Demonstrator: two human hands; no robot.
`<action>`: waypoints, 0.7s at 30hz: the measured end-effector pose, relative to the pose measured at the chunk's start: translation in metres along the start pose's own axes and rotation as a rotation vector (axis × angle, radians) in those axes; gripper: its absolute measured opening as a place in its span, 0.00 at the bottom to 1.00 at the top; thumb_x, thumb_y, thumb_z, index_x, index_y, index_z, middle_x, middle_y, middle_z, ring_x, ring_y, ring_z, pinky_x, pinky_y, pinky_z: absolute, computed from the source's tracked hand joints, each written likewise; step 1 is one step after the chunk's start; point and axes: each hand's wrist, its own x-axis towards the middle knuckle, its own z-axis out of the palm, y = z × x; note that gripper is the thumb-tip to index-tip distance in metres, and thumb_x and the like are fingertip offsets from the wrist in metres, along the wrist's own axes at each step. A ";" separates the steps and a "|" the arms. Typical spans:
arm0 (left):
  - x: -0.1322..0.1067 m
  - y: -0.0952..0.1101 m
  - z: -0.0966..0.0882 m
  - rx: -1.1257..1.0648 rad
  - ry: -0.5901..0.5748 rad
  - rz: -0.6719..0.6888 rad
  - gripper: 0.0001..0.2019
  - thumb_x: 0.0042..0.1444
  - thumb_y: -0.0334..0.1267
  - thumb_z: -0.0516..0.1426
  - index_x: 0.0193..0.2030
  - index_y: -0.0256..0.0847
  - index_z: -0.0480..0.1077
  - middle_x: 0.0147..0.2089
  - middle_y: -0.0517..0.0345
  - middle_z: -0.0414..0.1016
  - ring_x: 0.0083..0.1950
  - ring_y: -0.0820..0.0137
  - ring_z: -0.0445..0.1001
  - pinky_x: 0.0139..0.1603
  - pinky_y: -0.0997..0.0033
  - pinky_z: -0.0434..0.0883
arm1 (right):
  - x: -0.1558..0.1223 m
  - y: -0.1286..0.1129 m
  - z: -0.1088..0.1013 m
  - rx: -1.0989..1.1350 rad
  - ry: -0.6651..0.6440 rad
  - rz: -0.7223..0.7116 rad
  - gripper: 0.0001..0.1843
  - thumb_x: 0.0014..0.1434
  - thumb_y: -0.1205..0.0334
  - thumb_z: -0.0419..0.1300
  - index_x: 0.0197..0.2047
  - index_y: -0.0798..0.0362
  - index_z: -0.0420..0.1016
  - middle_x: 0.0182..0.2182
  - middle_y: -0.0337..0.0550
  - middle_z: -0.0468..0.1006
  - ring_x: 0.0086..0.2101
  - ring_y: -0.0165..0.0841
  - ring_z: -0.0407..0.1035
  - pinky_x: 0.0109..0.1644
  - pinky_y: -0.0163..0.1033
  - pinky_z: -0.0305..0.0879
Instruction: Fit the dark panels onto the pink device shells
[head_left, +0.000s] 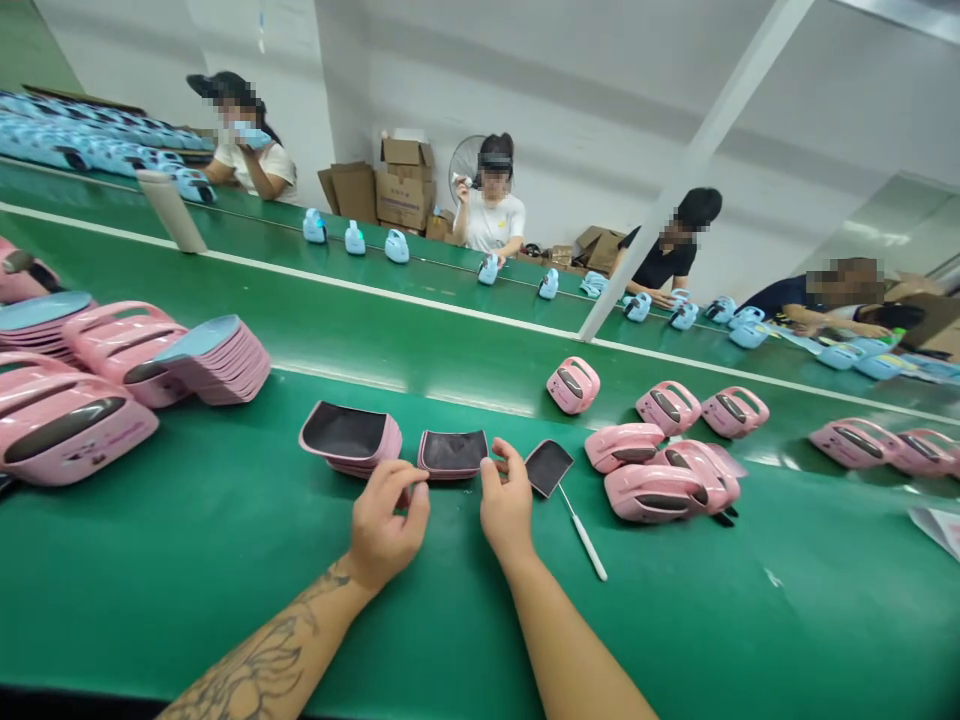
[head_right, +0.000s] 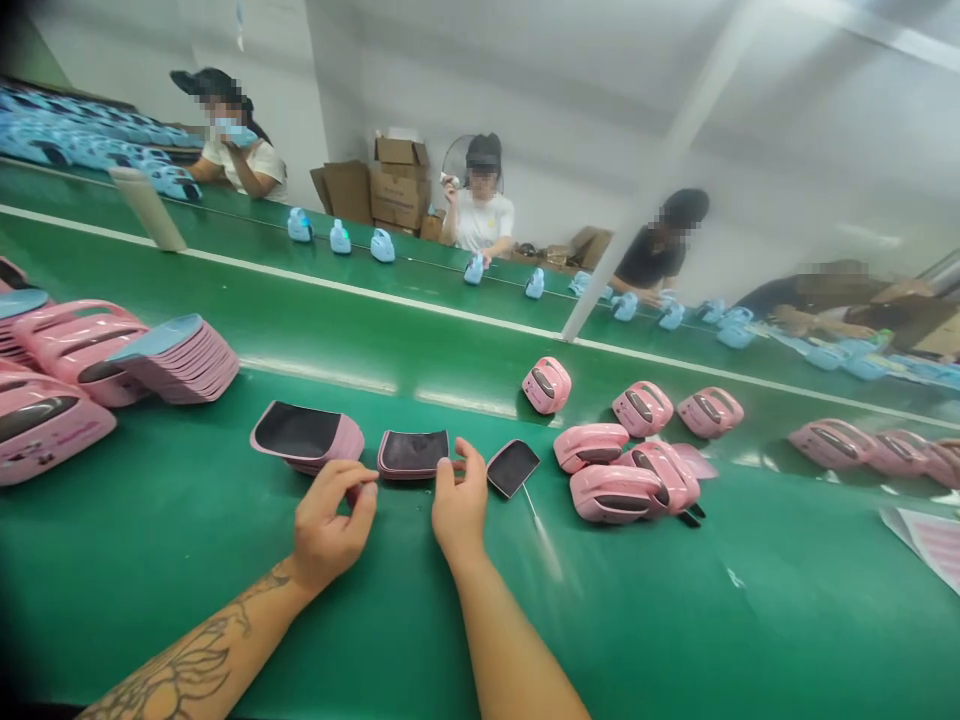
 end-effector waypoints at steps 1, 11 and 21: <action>0.002 -0.003 0.001 0.049 0.032 0.006 0.07 0.61 0.29 0.59 0.44 0.40 0.75 0.41 0.53 0.75 0.30 0.73 0.72 0.35 0.69 0.74 | 0.000 0.001 0.003 0.006 -0.009 0.006 0.24 0.63 0.51 0.60 0.58 0.55 0.76 0.54 0.54 0.79 0.46 0.42 0.77 0.50 0.45 0.72; 0.001 -0.005 0.014 0.225 -0.109 -0.173 0.18 0.62 0.31 0.55 0.59 0.40 0.69 0.61 0.46 0.73 0.28 0.76 0.73 0.42 0.68 0.78 | 0.002 0.007 0.007 0.070 -0.053 0.031 0.24 0.65 0.48 0.59 0.58 0.55 0.75 0.52 0.53 0.81 0.49 0.43 0.77 0.56 0.48 0.72; 0.013 0.015 -0.018 0.263 0.039 0.027 0.15 0.59 0.32 0.60 0.53 0.40 0.73 0.56 0.45 0.74 0.35 0.71 0.75 0.39 0.68 0.77 | 0.001 0.008 0.003 0.072 -0.042 0.073 0.29 0.63 0.45 0.60 0.58 0.57 0.74 0.53 0.57 0.79 0.48 0.44 0.75 0.53 0.48 0.71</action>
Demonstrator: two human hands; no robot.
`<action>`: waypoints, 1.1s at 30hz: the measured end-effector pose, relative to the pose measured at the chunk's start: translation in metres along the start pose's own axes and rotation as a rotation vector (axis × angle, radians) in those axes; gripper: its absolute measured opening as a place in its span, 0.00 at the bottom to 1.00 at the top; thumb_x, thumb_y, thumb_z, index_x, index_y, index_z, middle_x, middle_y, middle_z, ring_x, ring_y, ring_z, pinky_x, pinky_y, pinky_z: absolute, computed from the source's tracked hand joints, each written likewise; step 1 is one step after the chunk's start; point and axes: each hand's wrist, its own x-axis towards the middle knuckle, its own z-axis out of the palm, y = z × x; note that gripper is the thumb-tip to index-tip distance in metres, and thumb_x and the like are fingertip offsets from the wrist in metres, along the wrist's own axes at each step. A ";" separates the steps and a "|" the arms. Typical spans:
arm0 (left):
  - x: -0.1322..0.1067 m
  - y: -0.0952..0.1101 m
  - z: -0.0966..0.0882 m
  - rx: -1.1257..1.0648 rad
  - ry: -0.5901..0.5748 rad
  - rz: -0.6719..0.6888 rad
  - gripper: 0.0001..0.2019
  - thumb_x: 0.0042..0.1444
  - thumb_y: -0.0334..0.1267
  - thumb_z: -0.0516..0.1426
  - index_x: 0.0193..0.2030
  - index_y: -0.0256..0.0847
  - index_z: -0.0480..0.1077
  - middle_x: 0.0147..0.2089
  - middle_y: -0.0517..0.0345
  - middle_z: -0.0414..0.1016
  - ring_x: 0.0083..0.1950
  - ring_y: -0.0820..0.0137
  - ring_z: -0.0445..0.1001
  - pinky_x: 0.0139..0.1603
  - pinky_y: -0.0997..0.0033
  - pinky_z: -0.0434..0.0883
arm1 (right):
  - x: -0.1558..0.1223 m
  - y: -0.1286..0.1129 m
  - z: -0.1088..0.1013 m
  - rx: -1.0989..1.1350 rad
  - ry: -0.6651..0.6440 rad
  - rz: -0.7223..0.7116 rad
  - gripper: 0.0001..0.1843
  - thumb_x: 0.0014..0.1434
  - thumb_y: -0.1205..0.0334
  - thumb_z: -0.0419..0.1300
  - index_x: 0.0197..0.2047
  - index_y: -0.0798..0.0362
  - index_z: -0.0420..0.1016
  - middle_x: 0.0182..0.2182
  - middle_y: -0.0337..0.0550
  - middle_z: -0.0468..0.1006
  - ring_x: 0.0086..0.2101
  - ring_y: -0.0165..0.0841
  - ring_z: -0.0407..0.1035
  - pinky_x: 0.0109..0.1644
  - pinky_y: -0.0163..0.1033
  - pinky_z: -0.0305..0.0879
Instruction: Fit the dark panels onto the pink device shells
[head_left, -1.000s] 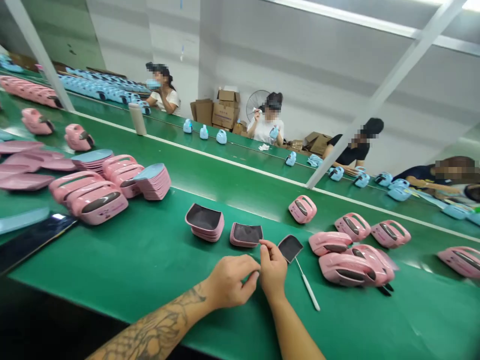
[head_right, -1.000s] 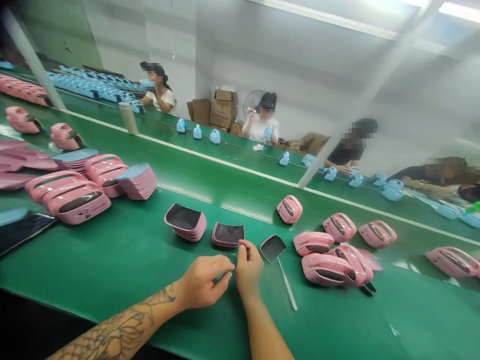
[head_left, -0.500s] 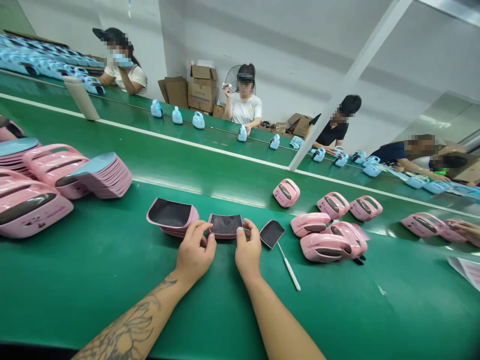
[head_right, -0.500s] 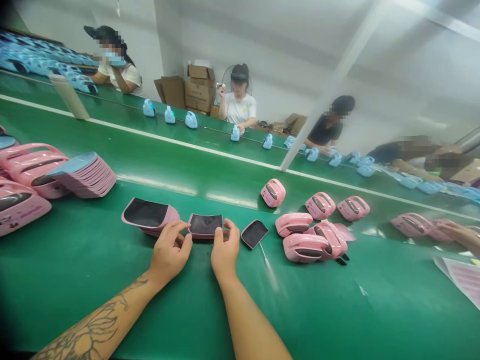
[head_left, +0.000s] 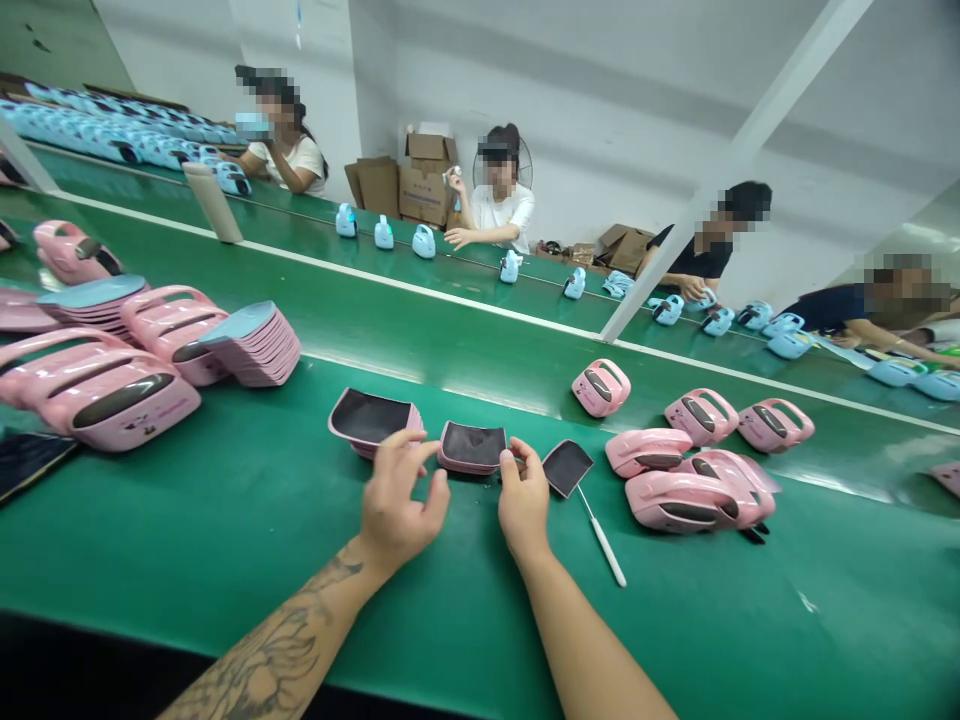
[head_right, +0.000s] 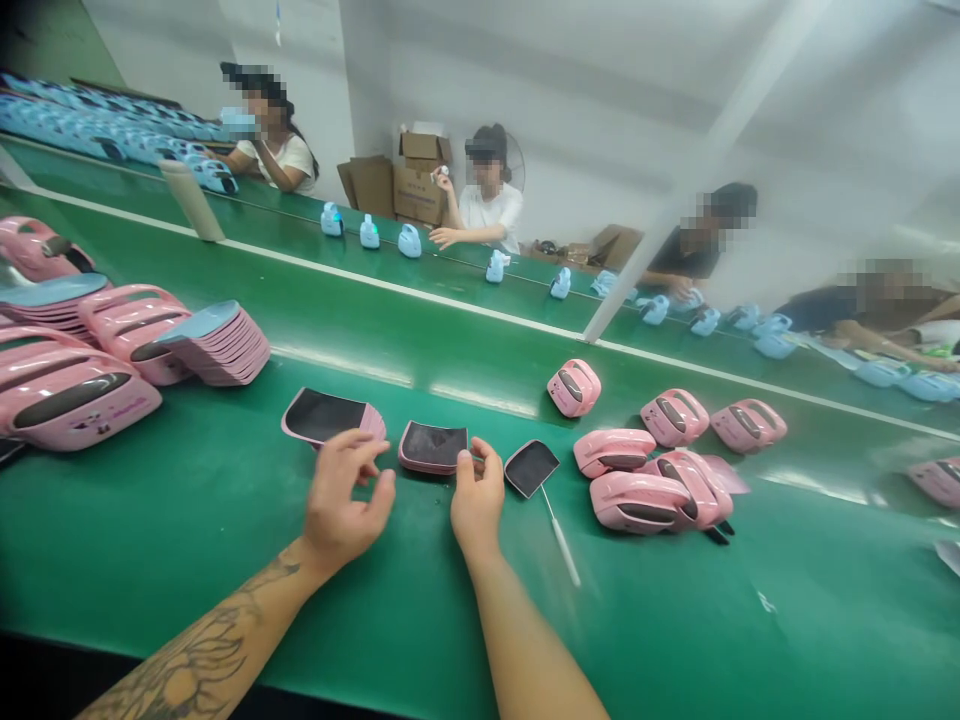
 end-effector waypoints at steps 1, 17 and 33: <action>0.007 -0.004 -0.012 0.042 0.064 0.009 0.14 0.58 0.33 0.61 0.52 0.39 0.74 0.54 0.45 0.74 0.39 0.67 0.76 0.40 0.67 0.77 | 0.001 0.001 0.000 0.000 0.004 0.007 0.28 0.63 0.45 0.59 0.58 0.57 0.74 0.53 0.57 0.79 0.48 0.44 0.75 0.54 0.48 0.70; 0.083 -0.062 -0.073 0.090 -0.286 -0.857 0.21 0.50 0.54 0.61 0.43 0.42 0.82 0.37 0.54 0.83 0.35 0.60 0.78 0.36 0.66 0.72 | 0.001 0.001 -0.001 -0.016 -0.030 -0.002 0.22 0.60 0.54 0.60 0.55 0.54 0.76 0.49 0.52 0.80 0.41 0.40 0.76 0.47 0.45 0.73; 0.098 -0.052 -0.083 -0.165 -0.306 -0.925 0.35 0.44 0.47 0.69 0.61 0.37 0.77 0.52 0.48 0.83 0.34 0.68 0.76 0.33 0.69 0.73 | 0.000 0.001 0.000 0.001 -0.046 -0.006 0.21 0.60 0.54 0.60 0.55 0.53 0.76 0.49 0.51 0.80 0.42 0.41 0.76 0.49 0.46 0.72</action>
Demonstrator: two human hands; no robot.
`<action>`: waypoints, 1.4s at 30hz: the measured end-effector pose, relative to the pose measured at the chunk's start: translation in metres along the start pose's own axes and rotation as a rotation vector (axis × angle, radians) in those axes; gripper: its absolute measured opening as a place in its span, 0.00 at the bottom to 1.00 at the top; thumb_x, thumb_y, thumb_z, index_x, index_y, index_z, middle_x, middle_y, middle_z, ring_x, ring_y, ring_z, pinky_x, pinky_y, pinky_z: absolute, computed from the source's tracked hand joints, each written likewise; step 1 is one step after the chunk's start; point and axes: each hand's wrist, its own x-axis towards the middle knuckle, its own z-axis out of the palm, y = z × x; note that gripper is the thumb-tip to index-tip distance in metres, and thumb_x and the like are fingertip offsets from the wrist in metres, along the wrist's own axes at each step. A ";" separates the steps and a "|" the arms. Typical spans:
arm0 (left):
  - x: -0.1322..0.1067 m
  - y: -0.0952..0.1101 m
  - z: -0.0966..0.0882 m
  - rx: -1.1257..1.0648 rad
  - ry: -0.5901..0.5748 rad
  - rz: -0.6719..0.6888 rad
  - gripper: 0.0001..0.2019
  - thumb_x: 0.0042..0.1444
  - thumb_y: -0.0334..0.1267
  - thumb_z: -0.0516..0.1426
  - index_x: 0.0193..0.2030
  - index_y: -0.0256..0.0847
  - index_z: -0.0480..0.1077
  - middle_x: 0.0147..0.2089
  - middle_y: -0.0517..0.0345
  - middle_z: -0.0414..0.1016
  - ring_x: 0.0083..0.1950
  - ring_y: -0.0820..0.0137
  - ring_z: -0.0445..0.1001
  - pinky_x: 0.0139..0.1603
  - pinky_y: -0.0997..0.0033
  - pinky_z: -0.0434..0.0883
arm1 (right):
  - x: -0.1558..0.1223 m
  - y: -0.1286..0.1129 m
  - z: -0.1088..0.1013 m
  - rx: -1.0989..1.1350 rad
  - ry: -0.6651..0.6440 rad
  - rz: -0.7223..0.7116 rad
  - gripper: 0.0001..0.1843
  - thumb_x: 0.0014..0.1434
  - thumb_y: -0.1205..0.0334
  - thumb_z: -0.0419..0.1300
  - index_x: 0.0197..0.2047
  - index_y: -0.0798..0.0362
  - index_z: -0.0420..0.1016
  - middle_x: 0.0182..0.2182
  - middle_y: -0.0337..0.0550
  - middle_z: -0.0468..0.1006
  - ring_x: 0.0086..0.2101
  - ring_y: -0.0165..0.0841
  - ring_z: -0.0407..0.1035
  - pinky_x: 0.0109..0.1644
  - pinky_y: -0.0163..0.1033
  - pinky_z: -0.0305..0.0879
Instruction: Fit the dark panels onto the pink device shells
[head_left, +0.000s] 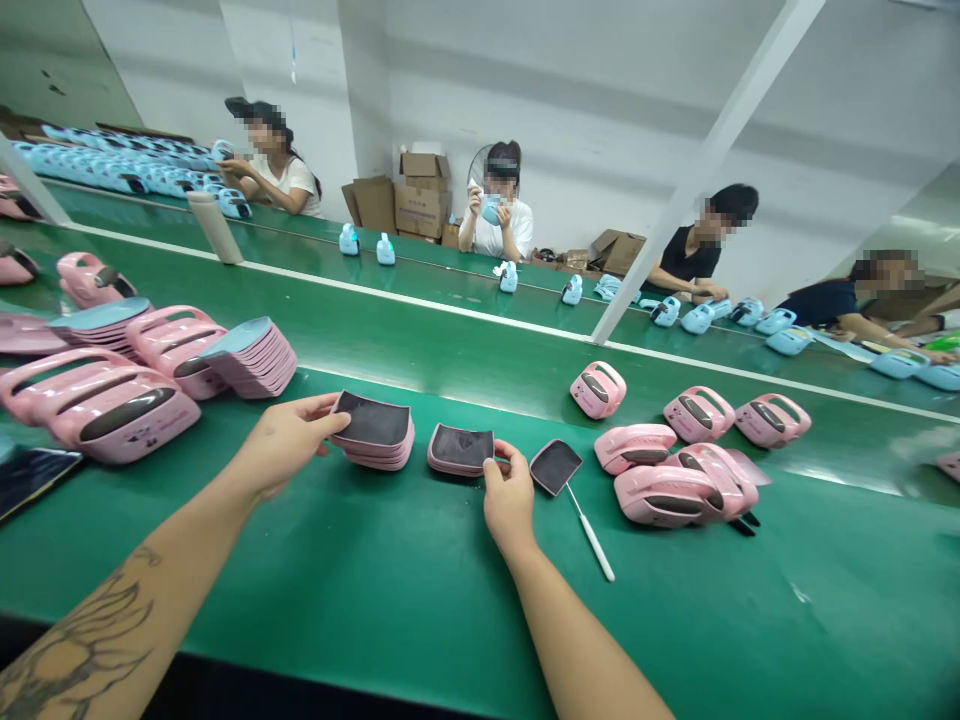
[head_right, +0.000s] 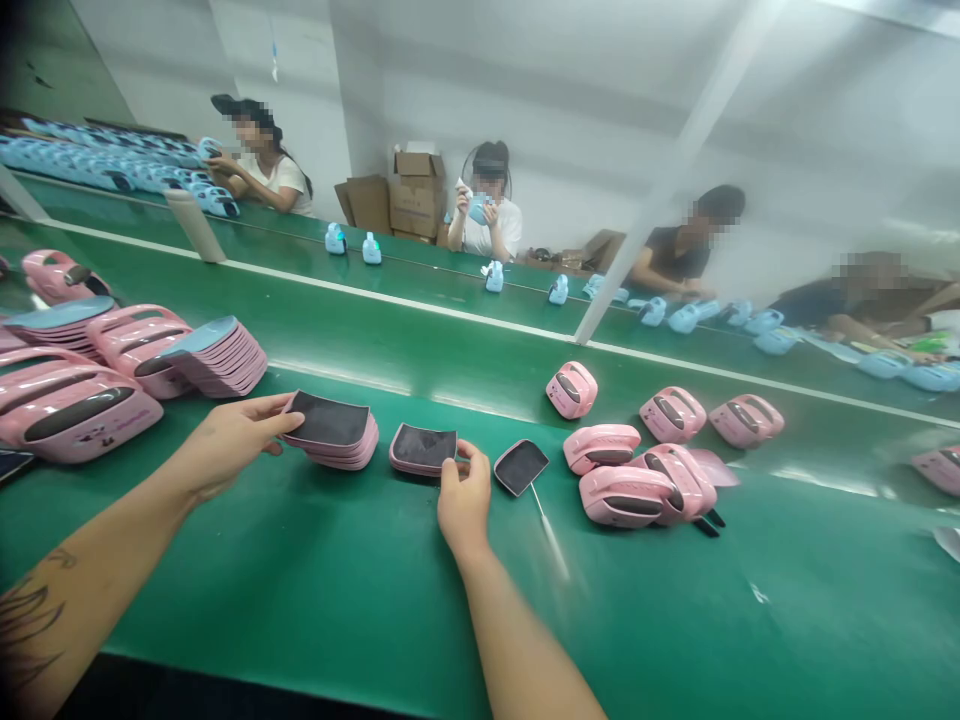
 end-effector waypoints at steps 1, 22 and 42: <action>-0.001 0.002 0.001 -0.023 -0.003 -0.014 0.35 0.44 0.46 0.69 0.61 0.36 0.77 0.50 0.48 0.83 0.35 0.68 0.76 0.32 0.69 0.73 | 0.000 0.000 0.000 -0.002 0.003 0.001 0.22 0.60 0.54 0.60 0.55 0.53 0.76 0.49 0.51 0.80 0.42 0.41 0.76 0.49 0.46 0.72; -0.058 0.029 0.119 -0.529 -0.302 -0.161 0.24 0.50 0.37 0.64 0.56 0.39 0.78 0.48 0.46 0.81 0.33 0.68 0.78 0.27 0.70 0.74 | 0.001 -0.012 -0.008 0.122 0.125 -0.095 0.30 0.70 0.43 0.47 0.58 0.55 0.76 0.55 0.56 0.80 0.49 0.44 0.77 0.52 0.47 0.73; -0.037 0.014 0.128 0.256 -0.097 0.255 0.32 0.62 0.48 0.56 0.70 0.34 0.66 0.63 0.39 0.77 0.63 0.49 0.76 0.65 0.52 0.70 | 0.010 -0.015 -0.008 0.014 -0.045 -0.214 0.25 0.70 0.48 0.54 0.59 0.52 0.81 0.52 0.51 0.80 0.55 0.42 0.74 0.64 0.47 0.68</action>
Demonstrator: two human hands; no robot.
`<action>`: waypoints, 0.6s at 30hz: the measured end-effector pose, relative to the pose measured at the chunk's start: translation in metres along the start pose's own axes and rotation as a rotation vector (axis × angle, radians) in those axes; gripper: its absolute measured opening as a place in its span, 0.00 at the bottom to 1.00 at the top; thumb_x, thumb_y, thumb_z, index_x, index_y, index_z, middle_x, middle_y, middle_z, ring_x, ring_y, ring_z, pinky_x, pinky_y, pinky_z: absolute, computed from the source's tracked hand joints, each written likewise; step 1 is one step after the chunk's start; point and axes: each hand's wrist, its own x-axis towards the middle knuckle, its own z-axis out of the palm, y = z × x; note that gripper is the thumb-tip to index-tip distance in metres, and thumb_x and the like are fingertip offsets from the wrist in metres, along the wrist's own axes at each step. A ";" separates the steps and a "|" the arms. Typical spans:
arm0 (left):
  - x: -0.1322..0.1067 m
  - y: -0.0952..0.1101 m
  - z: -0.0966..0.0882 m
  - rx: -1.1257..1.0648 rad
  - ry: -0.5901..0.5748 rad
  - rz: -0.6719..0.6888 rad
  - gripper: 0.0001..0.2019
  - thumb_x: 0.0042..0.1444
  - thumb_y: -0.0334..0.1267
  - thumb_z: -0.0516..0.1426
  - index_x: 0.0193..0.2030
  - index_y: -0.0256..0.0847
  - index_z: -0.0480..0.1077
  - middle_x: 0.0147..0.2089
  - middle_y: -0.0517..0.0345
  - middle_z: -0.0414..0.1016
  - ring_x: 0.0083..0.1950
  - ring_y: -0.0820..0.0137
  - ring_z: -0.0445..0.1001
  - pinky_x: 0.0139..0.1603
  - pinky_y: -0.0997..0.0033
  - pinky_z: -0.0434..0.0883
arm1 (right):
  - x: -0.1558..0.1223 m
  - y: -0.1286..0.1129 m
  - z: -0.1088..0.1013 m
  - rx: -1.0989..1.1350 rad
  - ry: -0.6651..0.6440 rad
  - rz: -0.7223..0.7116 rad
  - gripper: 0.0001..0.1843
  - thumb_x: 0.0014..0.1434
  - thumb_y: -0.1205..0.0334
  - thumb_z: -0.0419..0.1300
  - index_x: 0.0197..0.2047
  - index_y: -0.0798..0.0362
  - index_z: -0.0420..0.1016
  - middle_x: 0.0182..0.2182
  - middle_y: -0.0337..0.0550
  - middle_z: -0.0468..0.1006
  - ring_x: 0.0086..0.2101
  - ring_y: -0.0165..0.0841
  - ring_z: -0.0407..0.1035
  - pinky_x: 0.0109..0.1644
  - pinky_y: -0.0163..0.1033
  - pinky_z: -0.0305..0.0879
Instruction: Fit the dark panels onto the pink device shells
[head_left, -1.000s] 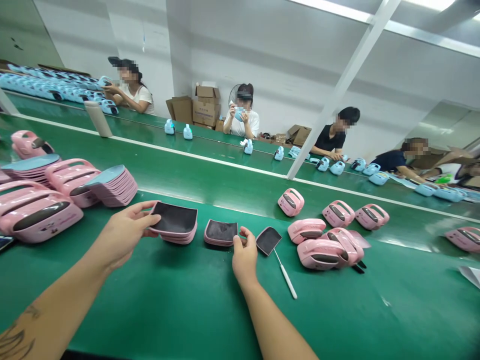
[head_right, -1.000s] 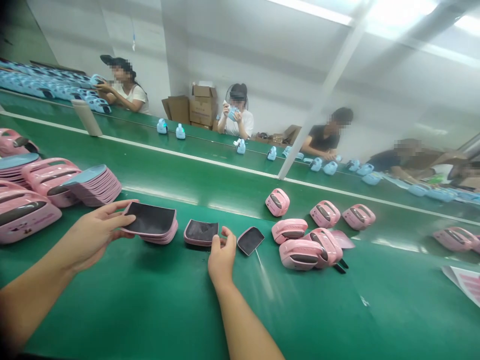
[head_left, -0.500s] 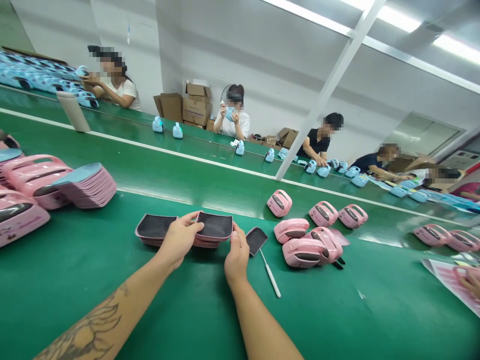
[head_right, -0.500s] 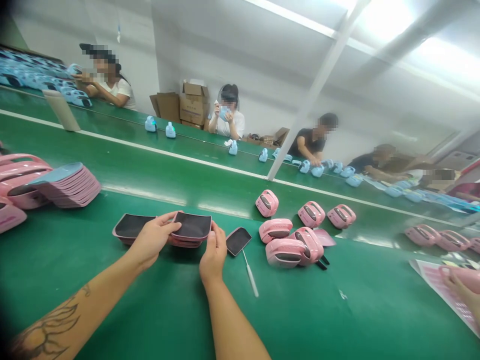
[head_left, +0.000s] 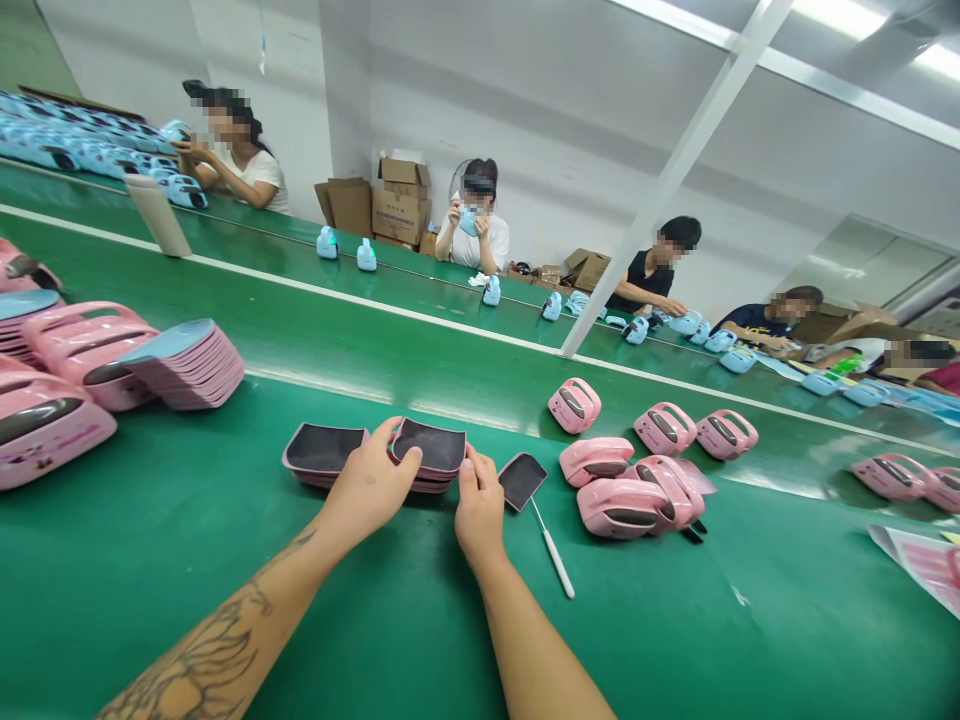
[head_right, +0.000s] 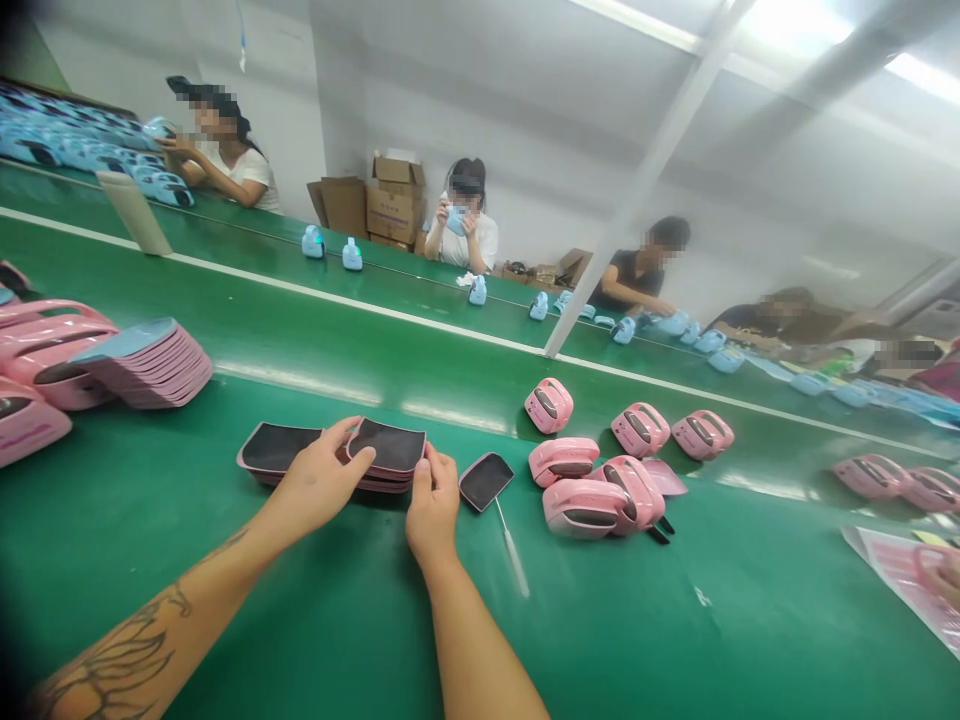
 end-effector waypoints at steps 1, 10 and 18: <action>-0.001 0.000 0.000 0.024 -0.001 0.017 0.32 0.62 0.47 0.55 0.70 0.34 0.66 0.64 0.37 0.76 0.66 0.48 0.74 0.67 0.51 0.68 | 0.000 0.001 0.000 -0.006 0.000 0.003 0.25 0.70 0.48 0.54 0.59 0.52 0.81 0.52 0.51 0.80 0.55 0.42 0.74 0.64 0.47 0.68; -0.002 -0.002 0.001 0.060 -0.044 0.039 0.37 0.62 0.46 0.56 0.74 0.30 0.61 0.73 0.35 0.65 0.78 0.44 0.57 0.76 0.46 0.57 | -0.001 0.006 0.001 -0.044 0.014 0.056 0.25 0.69 0.48 0.56 0.59 0.54 0.80 0.53 0.53 0.79 0.56 0.45 0.74 0.65 0.50 0.66; -0.020 -0.001 -0.010 0.043 0.044 0.191 0.25 0.62 0.44 0.56 0.63 0.36 0.75 0.58 0.45 0.81 0.65 0.53 0.76 0.76 0.51 0.61 | -0.003 0.004 0.000 -0.038 0.015 0.061 0.26 0.67 0.47 0.57 0.61 0.53 0.78 0.59 0.54 0.76 0.60 0.44 0.71 0.66 0.50 0.64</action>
